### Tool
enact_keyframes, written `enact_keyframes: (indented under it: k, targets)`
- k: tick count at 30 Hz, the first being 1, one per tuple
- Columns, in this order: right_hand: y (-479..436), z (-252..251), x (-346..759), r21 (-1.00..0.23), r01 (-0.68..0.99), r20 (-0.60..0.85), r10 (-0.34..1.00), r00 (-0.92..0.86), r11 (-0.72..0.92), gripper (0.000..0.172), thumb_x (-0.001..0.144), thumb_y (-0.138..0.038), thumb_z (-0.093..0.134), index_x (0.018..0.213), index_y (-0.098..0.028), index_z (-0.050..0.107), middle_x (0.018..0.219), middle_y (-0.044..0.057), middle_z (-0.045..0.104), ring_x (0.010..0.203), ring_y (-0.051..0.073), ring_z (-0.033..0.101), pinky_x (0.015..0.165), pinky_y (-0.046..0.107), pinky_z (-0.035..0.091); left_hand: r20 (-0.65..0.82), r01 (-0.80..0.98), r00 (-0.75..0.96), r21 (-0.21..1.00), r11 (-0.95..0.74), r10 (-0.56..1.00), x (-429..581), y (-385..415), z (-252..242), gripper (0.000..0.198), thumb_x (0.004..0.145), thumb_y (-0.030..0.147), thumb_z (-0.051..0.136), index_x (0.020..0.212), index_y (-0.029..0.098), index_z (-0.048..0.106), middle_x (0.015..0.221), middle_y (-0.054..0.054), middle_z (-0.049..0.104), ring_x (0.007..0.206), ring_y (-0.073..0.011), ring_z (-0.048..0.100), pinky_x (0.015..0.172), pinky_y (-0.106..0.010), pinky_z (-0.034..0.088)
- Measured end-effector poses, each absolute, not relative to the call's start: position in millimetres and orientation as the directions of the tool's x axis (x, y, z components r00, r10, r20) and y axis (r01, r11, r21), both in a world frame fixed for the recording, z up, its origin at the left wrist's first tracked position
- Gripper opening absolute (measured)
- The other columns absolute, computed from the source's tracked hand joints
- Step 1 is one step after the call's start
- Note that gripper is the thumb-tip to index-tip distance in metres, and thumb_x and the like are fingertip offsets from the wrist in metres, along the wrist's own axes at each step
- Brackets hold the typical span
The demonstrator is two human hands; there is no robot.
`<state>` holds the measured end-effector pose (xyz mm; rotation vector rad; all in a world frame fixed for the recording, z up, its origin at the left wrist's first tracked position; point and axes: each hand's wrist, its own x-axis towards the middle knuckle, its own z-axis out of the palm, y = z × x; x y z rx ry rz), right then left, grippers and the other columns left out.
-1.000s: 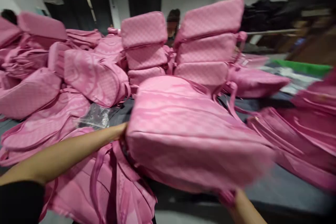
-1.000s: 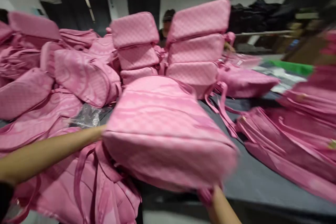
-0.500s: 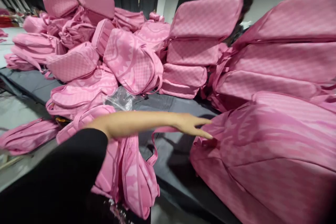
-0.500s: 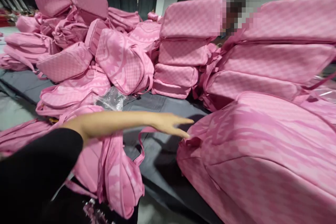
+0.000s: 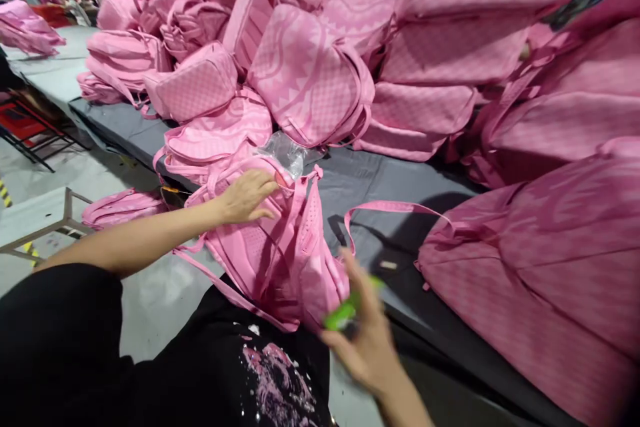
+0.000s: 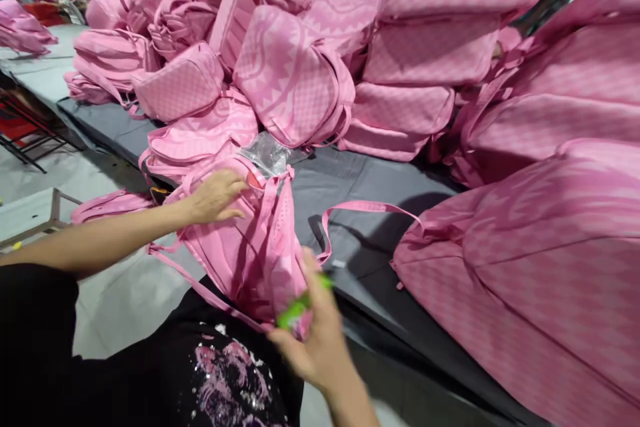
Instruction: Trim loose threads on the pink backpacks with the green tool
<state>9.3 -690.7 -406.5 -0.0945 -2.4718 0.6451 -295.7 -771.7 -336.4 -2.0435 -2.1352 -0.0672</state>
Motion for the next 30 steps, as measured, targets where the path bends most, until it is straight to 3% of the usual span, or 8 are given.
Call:
enact_keyframes:
  k: [4, 7, 12, 15, 20, 22, 26, 30]
  targets:
    - [-727.2, -421.7, -53.2, -0.471, -0.206, 0.383, -0.012, -0.924, 0.858, 0.095, 0.091, -0.073, 0.048, 0.162, -0.018, 0.017, 0.16, 0.019, 0.038, 0.147, 0.032, 0.04, 0.115, 0.052, 0.044, 0.079, 0.994, -0.037, -0.102, 0.045, 0.996, -311.3, -766.3, -344.3, 0.045, 0.081, 0.049, 0.074, 0.105, 0.01, 0.068, 0.101, -0.016, 0.067, 0.094, -0.0289, 0.06, 0.083, -0.038, 0.042]
    - [-727.8, -444.4, -84.2, -0.353, -0.161, 0.325, -0.041, -0.945, 0.922, 0.088, 0.091, -0.064, 0.058, 0.159, -0.016, 0.031, 0.159, 0.023, 0.039, 0.149, 0.037, 0.034, 0.116, 0.059, 0.039, 0.056, 0.996, -0.002, -0.09, 0.007, 0.998, -314.8, -770.8, -340.9, 0.029, 0.081, 0.038, 0.074, 0.098, 0.015, 0.071, 0.096, -0.012, 0.069, 0.089, -0.0254, 0.061, 0.074, -0.034, 0.039]
    - [-695.2, -453.1, -61.7, -0.07, -0.014, 0.419, 0.017, -0.908, 0.997, 0.056, 0.093, -0.041, 0.064, 0.145, -0.023, 0.054, 0.161, 0.019, 0.036, 0.15, 0.041, 0.031, 0.115, 0.068, 0.034, 0.135, 0.997, 0.031, -0.074, -0.021, 0.99, -290.4, -801.8, -327.6, 0.02, 0.089, 0.037, 0.068, 0.088, 0.016, 0.07, 0.092, -0.008, 0.071, 0.091, -0.0219, 0.062, 0.075, -0.032, 0.036]
    - [-684.0, -420.6, -26.4, 0.007, -0.04, 0.556, -0.037, -0.83, 0.999, 0.057, 0.091, -0.028, 0.063, 0.147, -0.027, 0.051, 0.165, 0.015, 0.031, 0.151, 0.04, 0.03, 0.112, 0.065, 0.041, 0.206, 0.997, 0.058, -0.059, -0.047, 0.977, -253.9, -820.9, -300.3, 0.026, 0.092, 0.041, 0.065, 0.085, 0.016, 0.068, 0.087, -0.006, 0.07, 0.086, -0.0199, 0.062, 0.075, -0.033, 0.036]
    - [-681.0, -326.7, 23.9, -0.024, -0.054, 0.694, -0.022, -0.719, 0.998, 0.083, 0.086, -0.024, 0.07, 0.158, -0.033, 0.029, 0.166, 0.008, 0.029, 0.15, 0.038, 0.033, 0.115, 0.063, 0.04, 0.393, 0.99, 0.072, 0.082, -0.113, 0.917, -205.0, -830.3, -235.8, 0.032, 0.09, 0.049, 0.068, 0.08, 0.018, 0.067, 0.076, 0.001, 0.066, 0.074, -0.016, 0.059, 0.068, -0.03, 0.032]
    - [-673.9, -312.4, 34.2, -0.063, -0.031, 0.688, 0.021, -0.726, 0.998, 0.084, 0.085, -0.022, 0.07, 0.158, -0.033, 0.029, 0.164, 0.008, 0.034, 0.148, 0.036, 0.037, 0.118, 0.061, 0.038, 0.355, 0.982, 0.015, 0.173, -0.081, 0.935, -200.7, -818.5, -236.8, 0.035, 0.088, 0.053, 0.068, 0.081, 0.018, 0.067, 0.076, 0.001, 0.067, 0.07, -0.0151, 0.058, 0.063, -0.029, 0.03]
    - [-645.1, -360.2, 39.7, -0.123, 0.075, 0.55, 0.131, -0.825, 0.99, 0.063, 0.091, -0.025, 0.061, 0.15, -0.024, 0.041, 0.153, 0.016, 0.049, 0.142, 0.034, 0.047, 0.111, 0.06, 0.046, 0.132, 0.985, 0.014, 0.17, -0.037, 0.991, -200.7, -779.3, -307.1, 0.018, 0.09, 0.035, 0.067, 0.088, 0.017, 0.07, 0.086, -0.003, 0.073, 0.078, -0.0187, 0.063, 0.066, -0.03, 0.035]
    - [-625.4, -415.6, 38.7, -0.255, 0.168, 0.444, 0.27, -0.854, 0.952, 0.053, 0.096, -0.036, 0.054, 0.145, -0.018, 0.046, 0.151, 0.02, 0.05, 0.142, 0.036, 0.046, 0.108, 0.061, 0.047, 0.108, 0.984, 0.087, 0.148, -0.102, 0.99, -198.5, -752.8, -377.1, 0.016, 0.091, 0.019, 0.062, 0.106, 0.016, 0.069, 0.104, -0.008, 0.073, 0.099, -0.023, 0.064, 0.088, -0.037, 0.041]
